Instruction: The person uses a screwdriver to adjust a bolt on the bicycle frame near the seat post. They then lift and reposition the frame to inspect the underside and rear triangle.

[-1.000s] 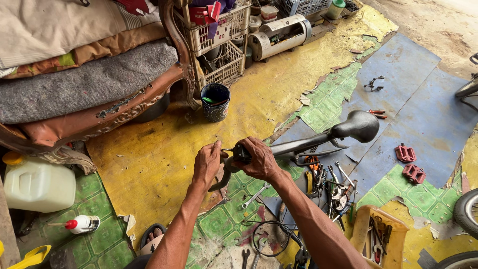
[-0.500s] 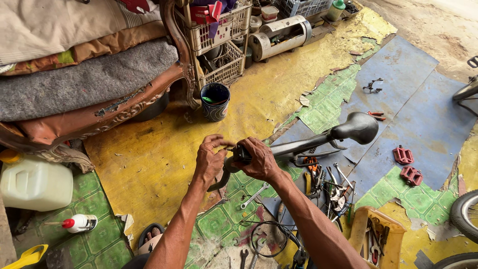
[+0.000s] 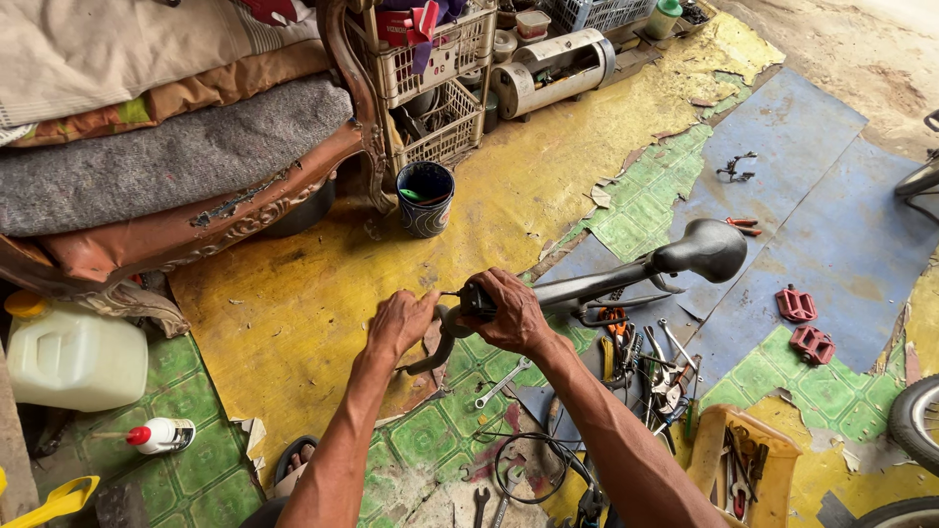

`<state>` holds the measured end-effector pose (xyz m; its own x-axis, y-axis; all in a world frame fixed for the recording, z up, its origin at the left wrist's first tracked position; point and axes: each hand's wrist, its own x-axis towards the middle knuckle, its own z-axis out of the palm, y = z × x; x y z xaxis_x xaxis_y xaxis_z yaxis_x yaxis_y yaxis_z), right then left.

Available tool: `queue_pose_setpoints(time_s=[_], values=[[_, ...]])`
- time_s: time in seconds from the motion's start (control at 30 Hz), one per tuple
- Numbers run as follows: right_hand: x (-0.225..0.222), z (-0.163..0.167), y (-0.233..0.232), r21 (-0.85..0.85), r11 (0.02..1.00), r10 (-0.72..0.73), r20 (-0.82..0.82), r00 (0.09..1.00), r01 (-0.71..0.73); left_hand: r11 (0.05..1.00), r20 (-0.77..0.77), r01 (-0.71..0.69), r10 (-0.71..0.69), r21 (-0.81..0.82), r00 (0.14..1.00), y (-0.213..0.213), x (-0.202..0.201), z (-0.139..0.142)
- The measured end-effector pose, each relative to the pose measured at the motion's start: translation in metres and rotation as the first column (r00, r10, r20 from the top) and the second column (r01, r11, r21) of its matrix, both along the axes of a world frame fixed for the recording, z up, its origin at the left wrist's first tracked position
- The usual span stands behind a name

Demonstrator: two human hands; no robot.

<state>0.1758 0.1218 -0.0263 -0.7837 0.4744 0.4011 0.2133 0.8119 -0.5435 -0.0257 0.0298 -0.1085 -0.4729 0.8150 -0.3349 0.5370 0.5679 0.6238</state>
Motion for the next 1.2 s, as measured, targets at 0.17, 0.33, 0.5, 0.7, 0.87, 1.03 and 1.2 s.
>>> queue_pose_setpoints(time_s=[0.17,0.33,0.5,0.7,0.87,1.03,1.2], values=[[0.001,-0.001,0.0,0.014,1.0,-0.006,0.007,1.0,0.006,0.943,0.377,-0.162,0.043,0.289,0.925,0.006,0.01,-0.009],[0.0,0.001,-0.001,0.024,1.0,0.004,-0.027,1.0,-0.003,0.838,0.647,-0.304,-0.074,0.452,0.759,0.004,0.02,0.045],[-0.001,0.003,-0.002,0.016,1.0,-0.002,-0.009,1.0,0.002,0.938,0.51,-0.2,0.03,0.282,0.86,-0.007,0.028,0.083],[-0.001,0.001,-0.001,-0.006,1.0,-0.006,0.014,1.0,0.006,1.0,0.155,0.028,-0.029,0.005,0.988,-0.01,0.019,0.068],[0.001,-0.003,0.001,0.033,0.999,0.013,-0.021,1.0,-0.012,0.997,-0.021,0.064,-0.065,-0.039,0.998,0.004,0.013,0.023],[0.001,-0.004,0.001,0.013,1.0,0.001,0.005,1.0,-0.001,0.996,0.115,-0.085,0.087,-0.025,0.99,0.007,0.013,-0.001],[0.001,-0.003,0.002,0.022,1.0,-0.006,0.014,1.0,0.006,0.949,0.316,-0.232,0.157,0.215,0.936,0.011,0.022,0.002]])
